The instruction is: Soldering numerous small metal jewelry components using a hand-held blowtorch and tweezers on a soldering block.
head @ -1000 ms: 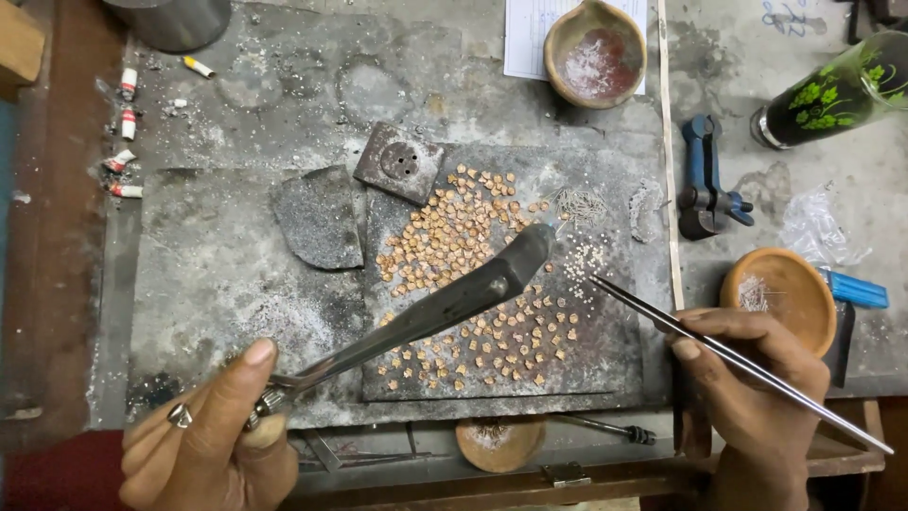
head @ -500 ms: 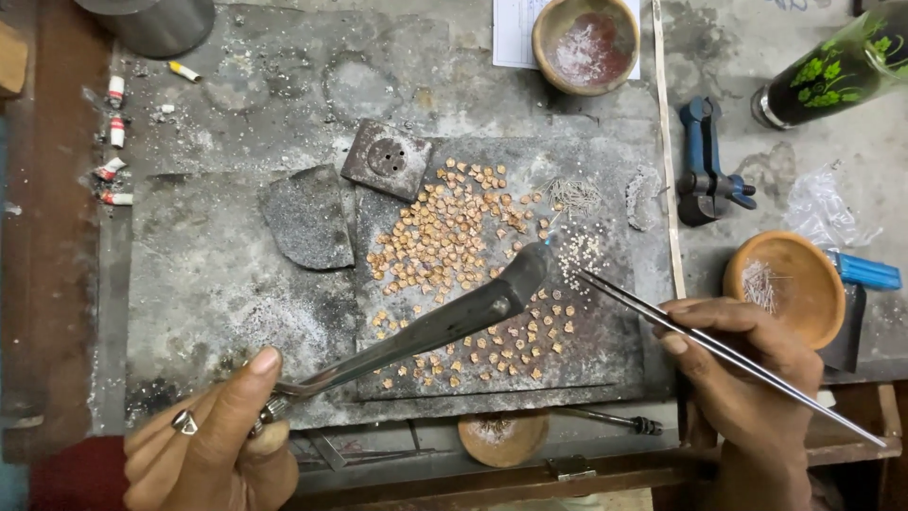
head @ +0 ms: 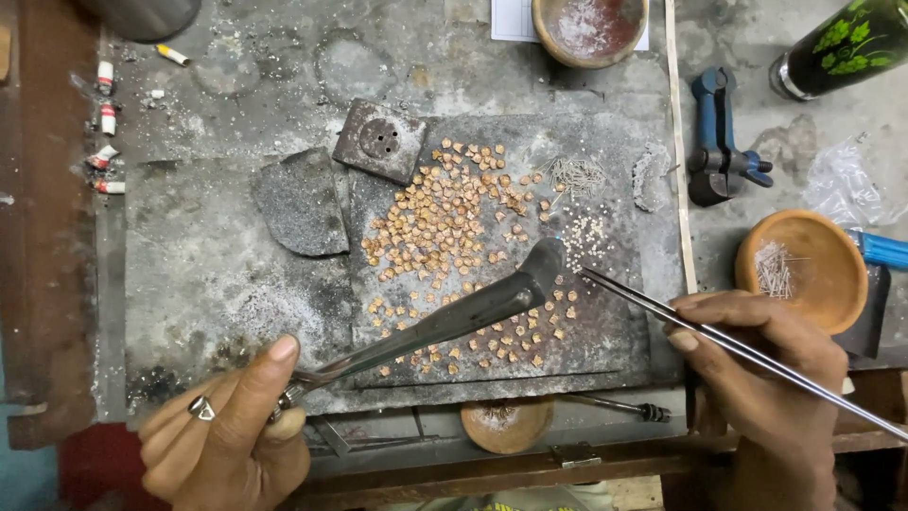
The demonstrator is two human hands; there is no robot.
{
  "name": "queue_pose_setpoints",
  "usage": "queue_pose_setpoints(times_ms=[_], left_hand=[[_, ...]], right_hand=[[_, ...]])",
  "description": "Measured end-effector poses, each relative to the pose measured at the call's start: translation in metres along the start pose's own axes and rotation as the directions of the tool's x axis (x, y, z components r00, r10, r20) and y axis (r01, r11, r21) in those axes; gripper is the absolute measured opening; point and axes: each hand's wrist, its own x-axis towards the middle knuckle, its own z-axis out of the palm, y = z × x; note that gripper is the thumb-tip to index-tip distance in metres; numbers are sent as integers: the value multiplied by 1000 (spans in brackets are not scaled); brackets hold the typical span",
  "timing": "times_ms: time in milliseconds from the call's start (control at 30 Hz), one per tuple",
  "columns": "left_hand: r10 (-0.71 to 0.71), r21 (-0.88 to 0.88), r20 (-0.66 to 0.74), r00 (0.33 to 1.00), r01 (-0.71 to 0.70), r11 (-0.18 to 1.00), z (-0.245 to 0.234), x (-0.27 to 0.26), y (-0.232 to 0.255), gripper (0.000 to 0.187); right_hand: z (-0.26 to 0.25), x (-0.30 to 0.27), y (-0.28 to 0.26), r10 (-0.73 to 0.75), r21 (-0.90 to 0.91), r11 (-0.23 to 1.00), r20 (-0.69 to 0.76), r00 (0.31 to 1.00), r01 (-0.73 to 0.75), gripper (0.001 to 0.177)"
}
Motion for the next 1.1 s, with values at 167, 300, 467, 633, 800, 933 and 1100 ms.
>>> queue_pose_setpoints(times_ms=[167,300,467,633,800,933,1100], left_hand=[[7,-11,6,1000,-6,1000,2,-3,-2,35],[18,-23,2,1000,-18,1000,1,-4,-3,35],[25,15,-66,998,-24,1000,6,-3,-6,38],[77,32,-135,988,-73,997,8,-5,-11,39],[11,64,-169,985,0,998,4,-13,-10,42],[-110,142,-187,976,138,980,3,-19,-8,42],[-139,149,-226,964,175,973,4,-24,-9,40]], right_hand=[[-5,0,-9,-36,-23,999,29,999,36,14],[-15,-4,-8,-14,-62,998,44,999,17,18],[-17,-18,11,-74,-10,997,65,995,75,19],[-17,-40,36,1,136,991,-30,1000,4,21],[-14,-51,18,-45,86,995,-53,998,50,16],[-23,-50,35,-52,29,998,5,999,52,16],[-39,-29,37,-37,24,999,13,999,37,20]])
